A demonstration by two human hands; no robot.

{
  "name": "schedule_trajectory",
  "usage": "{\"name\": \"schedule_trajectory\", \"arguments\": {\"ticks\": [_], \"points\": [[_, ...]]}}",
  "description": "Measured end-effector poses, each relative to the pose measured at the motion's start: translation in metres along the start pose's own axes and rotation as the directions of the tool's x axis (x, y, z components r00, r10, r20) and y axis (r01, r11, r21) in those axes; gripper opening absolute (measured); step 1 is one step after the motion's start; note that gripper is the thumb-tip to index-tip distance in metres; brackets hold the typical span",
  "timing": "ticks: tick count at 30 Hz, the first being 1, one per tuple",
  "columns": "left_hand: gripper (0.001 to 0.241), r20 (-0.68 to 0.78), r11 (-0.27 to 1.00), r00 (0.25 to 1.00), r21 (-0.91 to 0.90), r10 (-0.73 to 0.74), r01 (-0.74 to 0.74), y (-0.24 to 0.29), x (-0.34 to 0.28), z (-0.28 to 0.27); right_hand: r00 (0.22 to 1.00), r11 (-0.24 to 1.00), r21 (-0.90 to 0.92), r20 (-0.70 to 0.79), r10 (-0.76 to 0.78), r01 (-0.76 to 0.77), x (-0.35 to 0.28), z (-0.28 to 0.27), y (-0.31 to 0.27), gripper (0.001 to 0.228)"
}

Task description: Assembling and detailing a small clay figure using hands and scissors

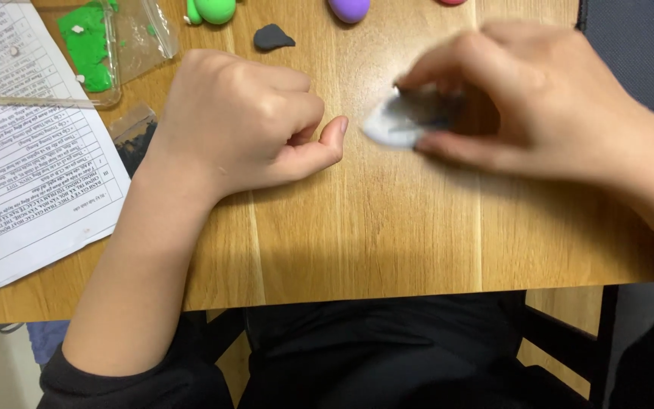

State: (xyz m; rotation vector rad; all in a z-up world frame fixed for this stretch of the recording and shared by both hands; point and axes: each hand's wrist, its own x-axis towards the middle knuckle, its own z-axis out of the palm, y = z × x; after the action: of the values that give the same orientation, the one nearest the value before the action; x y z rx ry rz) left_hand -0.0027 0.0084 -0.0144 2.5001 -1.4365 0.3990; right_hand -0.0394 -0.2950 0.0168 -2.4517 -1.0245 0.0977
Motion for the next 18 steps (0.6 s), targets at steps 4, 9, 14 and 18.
{"name": "schedule_trajectory", "arguments": {"ticks": [4,9,14,18], "points": [[0.054,-0.017,1.0,1.0,0.022,-0.001,0.001,-0.001,0.0,-0.002,1.0,0.995,-0.095,0.018,-0.021,0.023,-0.011,0.004,-0.008,0.046],[0.051,-0.013,0.999,1.0,0.036,-0.006,0.007,0.002,0.0,0.0,0.996,0.996,-0.027,0.039,0.081,-0.08,0.008,-0.001,0.002,0.049],[0.047,-0.028,0.998,1.0,0.058,-0.001,0.003,-0.005,-0.002,-0.007,0.999,1.0,-0.003,0.049,0.007,-0.007,-0.009,0.004,-0.007,0.05],[0.047,-0.027,0.995,1.0,0.094,-0.011,0.014,-0.006,-0.005,-0.01,0.998,1.0,0.008,-0.052,-0.019,0.02,-0.016,-0.004,-0.011,0.047]]}}
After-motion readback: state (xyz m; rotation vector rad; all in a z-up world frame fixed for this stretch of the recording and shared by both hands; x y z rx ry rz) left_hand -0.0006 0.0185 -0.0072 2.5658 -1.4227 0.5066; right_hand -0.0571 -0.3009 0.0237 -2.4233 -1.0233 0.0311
